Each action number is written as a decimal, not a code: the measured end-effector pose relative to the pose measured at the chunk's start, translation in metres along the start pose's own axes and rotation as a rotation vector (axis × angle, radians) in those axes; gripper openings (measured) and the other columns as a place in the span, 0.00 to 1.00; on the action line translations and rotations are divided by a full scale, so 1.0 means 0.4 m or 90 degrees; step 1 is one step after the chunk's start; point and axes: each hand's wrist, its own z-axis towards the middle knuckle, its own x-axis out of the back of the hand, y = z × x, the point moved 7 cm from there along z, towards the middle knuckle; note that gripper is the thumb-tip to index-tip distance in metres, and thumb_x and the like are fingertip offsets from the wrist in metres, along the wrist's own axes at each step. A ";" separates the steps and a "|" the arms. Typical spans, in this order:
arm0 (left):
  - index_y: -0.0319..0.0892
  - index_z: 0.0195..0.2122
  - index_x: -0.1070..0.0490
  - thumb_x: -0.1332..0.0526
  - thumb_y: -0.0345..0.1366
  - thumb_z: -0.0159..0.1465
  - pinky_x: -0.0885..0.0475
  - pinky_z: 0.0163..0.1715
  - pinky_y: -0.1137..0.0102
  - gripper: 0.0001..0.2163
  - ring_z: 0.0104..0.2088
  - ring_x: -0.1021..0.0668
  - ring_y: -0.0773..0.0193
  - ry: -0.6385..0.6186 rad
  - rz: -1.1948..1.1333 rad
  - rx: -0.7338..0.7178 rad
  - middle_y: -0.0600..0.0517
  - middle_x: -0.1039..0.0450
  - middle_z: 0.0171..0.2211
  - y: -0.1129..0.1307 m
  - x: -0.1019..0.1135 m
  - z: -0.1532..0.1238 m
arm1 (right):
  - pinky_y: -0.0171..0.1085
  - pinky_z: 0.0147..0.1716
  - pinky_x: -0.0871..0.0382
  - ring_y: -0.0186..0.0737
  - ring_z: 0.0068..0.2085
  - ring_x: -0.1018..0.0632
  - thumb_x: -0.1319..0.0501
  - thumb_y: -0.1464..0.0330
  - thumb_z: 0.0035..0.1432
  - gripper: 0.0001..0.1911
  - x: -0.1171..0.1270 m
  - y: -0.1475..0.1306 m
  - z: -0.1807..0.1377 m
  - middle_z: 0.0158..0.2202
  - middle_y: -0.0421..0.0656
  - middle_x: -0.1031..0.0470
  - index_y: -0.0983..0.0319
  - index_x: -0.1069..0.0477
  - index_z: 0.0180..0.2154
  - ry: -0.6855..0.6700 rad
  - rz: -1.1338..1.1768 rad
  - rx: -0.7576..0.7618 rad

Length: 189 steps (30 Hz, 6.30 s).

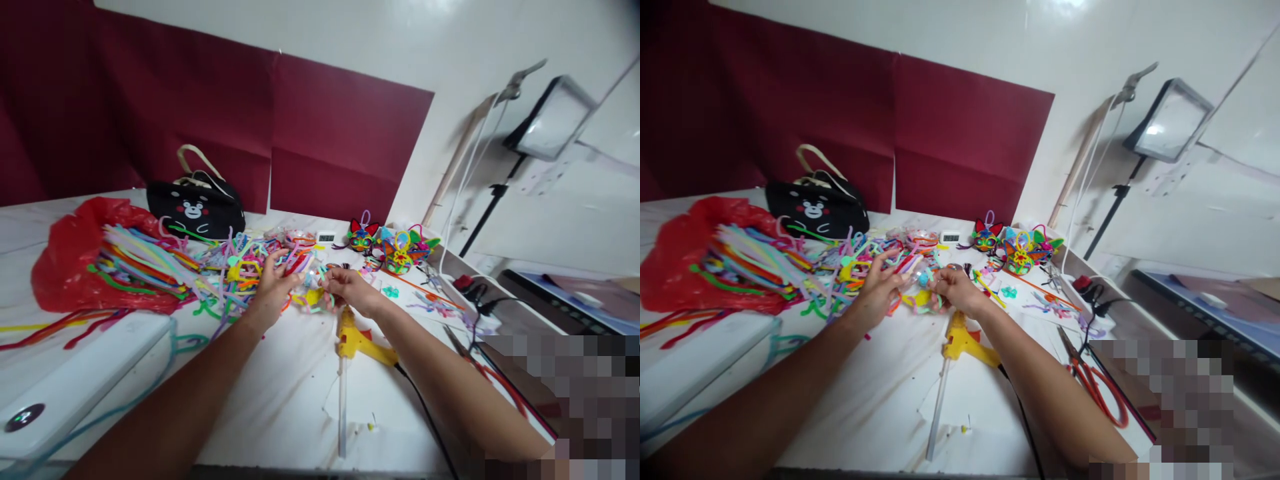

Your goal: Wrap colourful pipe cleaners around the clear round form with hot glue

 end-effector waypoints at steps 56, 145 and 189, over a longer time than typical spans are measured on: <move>0.45 0.61 0.46 0.26 0.37 0.48 0.26 0.38 0.70 0.42 0.43 0.20 0.57 -0.248 0.166 -0.015 0.46 0.26 0.47 -0.021 -0.104 -0.062 | 0.35 0.29 0.37 0.37 0.28 0.26 0.39 0.71 0.61 0.06 0.011 -0.144 -0.250 0.27 0.43 0.25 0.63 0.27 0.30 0.252 -0.638 0.498; 0.50 0.66 0.49 0.27 0.37 0.46 0.26 0.48 0.58 0.47 0.49 0.21 0.49 -0.308 0.081 0.129 0.45 0.28 0.50 -0.036 -0.114 -0.080 | 0.31 0.20 0.41 0.28 0.18 0.32 0.22 0.63 0.34 0.18 0.078 -0.022 -0.170 0.18 0.35 0.29 0.64 0.28 0.24 0.112 0.043 0.057; 0.49 0.70 0.57 0.26 0.38 0.48 0.26 0.43 0.63 0.53 0.44 0.19 0.50 -0.325 0.042 0.132 0.46 0.22 0.44 -0.032 -0.107 -0.075 | 0.30 0.18 0.45 0.27 0.19 0.33 0.21 0.56 0.32 0.25 0.072 0.022 -0.158 0.18 0.34 0.29 0.64 0.25 0.28 0.086 0.092 -0.022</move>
